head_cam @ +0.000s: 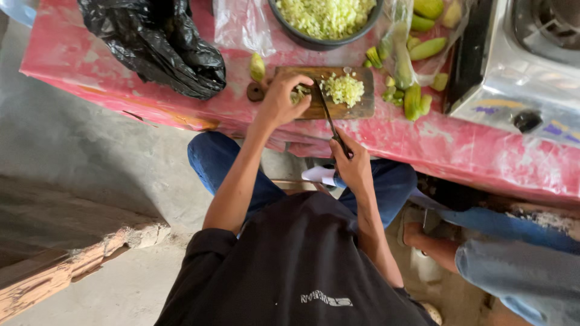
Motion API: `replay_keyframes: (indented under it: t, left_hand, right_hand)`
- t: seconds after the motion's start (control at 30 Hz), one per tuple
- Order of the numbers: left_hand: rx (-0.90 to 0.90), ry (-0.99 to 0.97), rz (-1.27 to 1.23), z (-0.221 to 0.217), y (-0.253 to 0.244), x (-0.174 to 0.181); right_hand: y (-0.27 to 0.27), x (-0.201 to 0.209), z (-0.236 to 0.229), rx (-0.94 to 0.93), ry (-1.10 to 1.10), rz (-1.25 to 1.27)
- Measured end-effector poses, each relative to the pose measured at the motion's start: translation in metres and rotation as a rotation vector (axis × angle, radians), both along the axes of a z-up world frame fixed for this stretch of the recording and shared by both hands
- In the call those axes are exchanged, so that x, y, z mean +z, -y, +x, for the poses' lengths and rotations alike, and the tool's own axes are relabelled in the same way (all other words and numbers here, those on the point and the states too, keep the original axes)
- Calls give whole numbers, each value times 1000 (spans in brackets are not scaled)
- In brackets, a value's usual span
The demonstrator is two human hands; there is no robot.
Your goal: The person chops a light-green vegetable into small pieces using a knife on a wooden cutting board, moving the chopped pieces into a pile.
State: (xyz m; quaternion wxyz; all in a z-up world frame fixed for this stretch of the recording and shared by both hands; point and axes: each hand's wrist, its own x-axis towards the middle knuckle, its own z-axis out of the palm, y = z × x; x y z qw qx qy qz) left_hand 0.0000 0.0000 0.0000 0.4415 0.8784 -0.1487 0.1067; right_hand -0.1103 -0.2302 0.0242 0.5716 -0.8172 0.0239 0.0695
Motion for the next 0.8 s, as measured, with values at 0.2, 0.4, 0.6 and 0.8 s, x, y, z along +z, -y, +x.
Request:
replay_keyframes:
  t: [0.2, 0.4, 0.6, 0.8]
  left_hand:
    - [-122, 123, -36, 1, -11, -3]
    - [48, 177, 214, -4, -2, 10]
    - [21, 188, 178, -4, -1, 9]
    - [-25, 209, 176, -8, -4, 15]
  right_hand:
    - [-2, 18, -5, -21, 7, 53]
    - [0, 25, -10, -35, -28, 93]
    - [8, 20, -14, -45, -47, 113]
    - [9, 21, -17, -39, -109, 143]
